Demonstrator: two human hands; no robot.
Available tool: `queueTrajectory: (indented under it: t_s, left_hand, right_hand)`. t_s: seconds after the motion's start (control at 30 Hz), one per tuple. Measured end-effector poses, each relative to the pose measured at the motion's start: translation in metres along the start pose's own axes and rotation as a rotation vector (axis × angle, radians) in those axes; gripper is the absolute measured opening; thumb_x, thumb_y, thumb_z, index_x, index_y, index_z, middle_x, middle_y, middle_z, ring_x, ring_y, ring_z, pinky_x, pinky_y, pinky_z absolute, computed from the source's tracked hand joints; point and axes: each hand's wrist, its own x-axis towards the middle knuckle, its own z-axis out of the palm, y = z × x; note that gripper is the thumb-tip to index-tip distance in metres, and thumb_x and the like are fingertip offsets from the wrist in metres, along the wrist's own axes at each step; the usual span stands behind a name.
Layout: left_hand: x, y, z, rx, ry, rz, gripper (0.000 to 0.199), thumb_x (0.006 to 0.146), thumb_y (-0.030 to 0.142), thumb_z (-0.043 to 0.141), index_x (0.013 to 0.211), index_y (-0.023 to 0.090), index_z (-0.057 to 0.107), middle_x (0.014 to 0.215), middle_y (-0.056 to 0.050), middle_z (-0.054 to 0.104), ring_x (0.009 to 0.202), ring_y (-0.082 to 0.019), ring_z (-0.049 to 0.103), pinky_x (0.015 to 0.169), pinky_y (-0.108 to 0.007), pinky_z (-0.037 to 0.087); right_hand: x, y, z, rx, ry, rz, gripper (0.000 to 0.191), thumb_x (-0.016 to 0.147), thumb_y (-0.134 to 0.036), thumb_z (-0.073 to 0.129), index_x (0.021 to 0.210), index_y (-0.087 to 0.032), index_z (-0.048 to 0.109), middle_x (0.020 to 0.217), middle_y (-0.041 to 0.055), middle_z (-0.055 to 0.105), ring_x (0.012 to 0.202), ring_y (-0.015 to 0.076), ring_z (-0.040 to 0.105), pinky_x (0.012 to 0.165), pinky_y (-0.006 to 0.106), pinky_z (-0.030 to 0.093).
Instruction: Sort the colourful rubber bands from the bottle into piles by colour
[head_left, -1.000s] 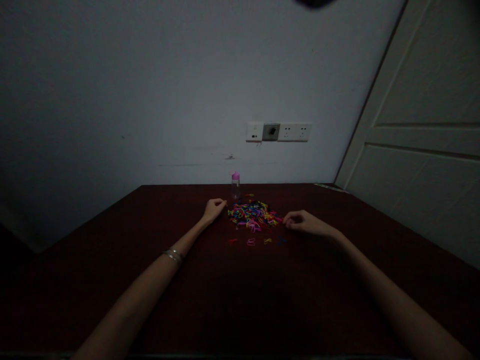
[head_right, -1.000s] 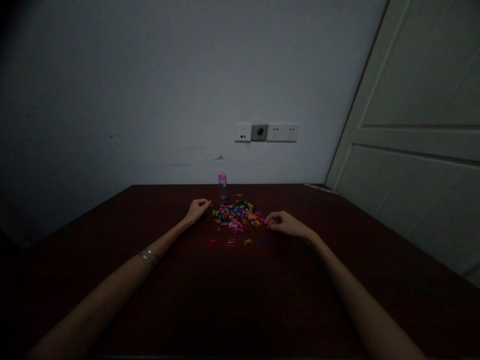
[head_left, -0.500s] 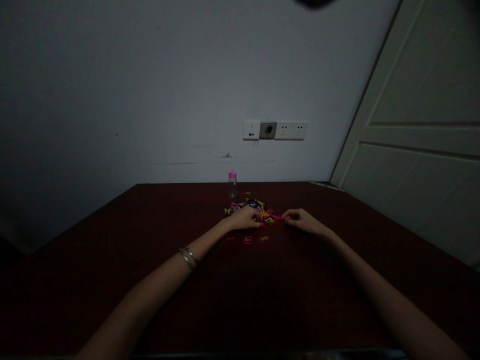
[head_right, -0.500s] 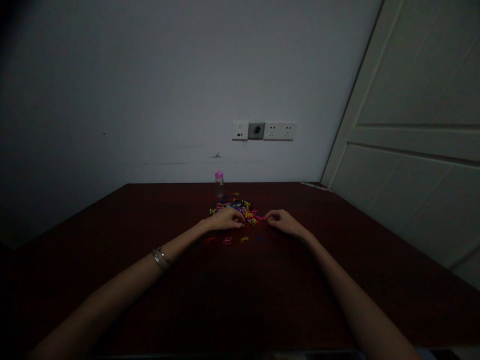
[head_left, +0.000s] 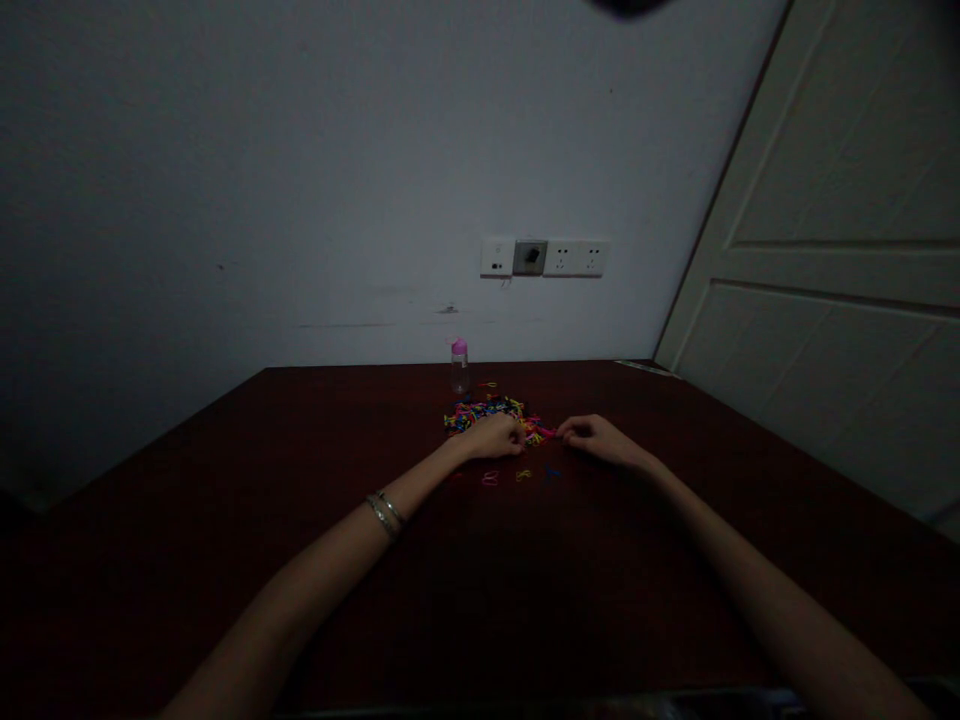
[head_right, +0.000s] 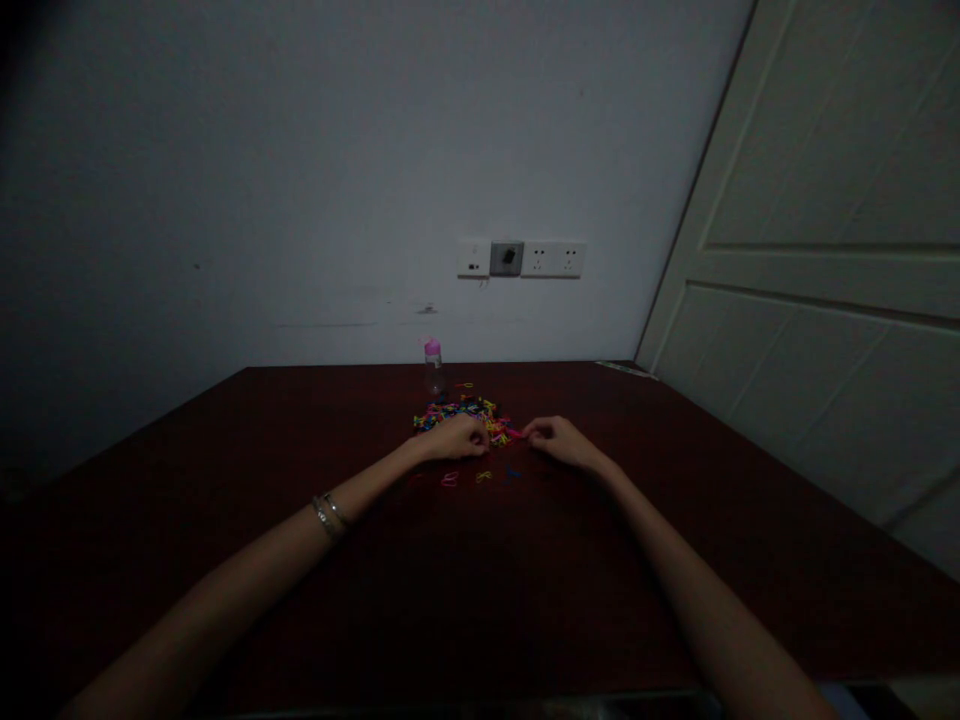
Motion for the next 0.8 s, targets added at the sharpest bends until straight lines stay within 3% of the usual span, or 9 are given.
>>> queueTrajectory:
  t_s: [0.2, 0.47, 0.7, 0.8]
  left_hand:
    - [-0.018, 0.005, -0.021, -0.107, 0.024, -0.020, 0.012, 0.066, 0.016, 0.055, 0.065, 0.013, 0.067, 0.053, 0.002, 0.052, 0.049, -0.008, 0.043, 0.049, -0.019, 0.027]
    - [-0.077, -0.002, -0.056, -0.241, -0.060, -0.126, 0.012, 0.064, 0.019, 0.059, 0.067, 0.014, 0.069, 0.051, 0.002, 0.052, 0.048, -0.008, 0.041, 0.048, -0.020, 0.028]
    - [-0.108, -0.008, -0.057, -0.386, -0.131, -0.234, 0.016, 0.064, 0.027, 0.062, 0.070, 0.015, 0.071, 0.053, 0.001, 0.054, 0.049, -0.008, 0.040, 0.048, -0.019, 0.027]
    - [-0.108, -0.017, -0.054, -0.460, -0.049, -0.283, 0.025, 0.067, 0.036, 0.061, 0.072, 0.013, 0.070, 0.059, -0.002, 0.058, 0.052, -0.009, 0.043, 0.049, -0.019, 0.028]
  right_hand:
    - [0.000, 0.001, 0.000, -0.020, 0.020, -0.009, 0.028, 0.069, -0.025, 0.051, 0.090, -0.012, 0.064, 0.075, 0.0026, 0.059, 0.067, 0.0131, 0.051, 0.065, 0.026, 0.041]
    - [0.000, -0.004, 0.001, -0.068, 0.043, -0.031, 0.026, 0.070, -0.024, 0.049, 0.088, -0.013, 0.064, 0.080, 0.0045, 0.062, 0.070, 0.0147, 0.054, 0.067, 0.027, 0.043]
    - [0.000, -0.013, 0.005, -0.107, 0.100, -0.066, 0.024, 0.069, -0.021, 0.050, 0.087, -0.013, 0.064, 0.085, 0.0060, 0.063, 0.072, 0.0154, 0.055, 0.068, 0.027, 0.044]
    - [0.000, -0.019, 0.010, -0.081, 0.087, -0.066, 0.025, 0.068, -0.022, 0.051, 0.088, -0.013, 0.064, 0.084, 0.0058, 0.062, 0.071, 0.0152, 0.055, 0.066, 0.028, 0.044]
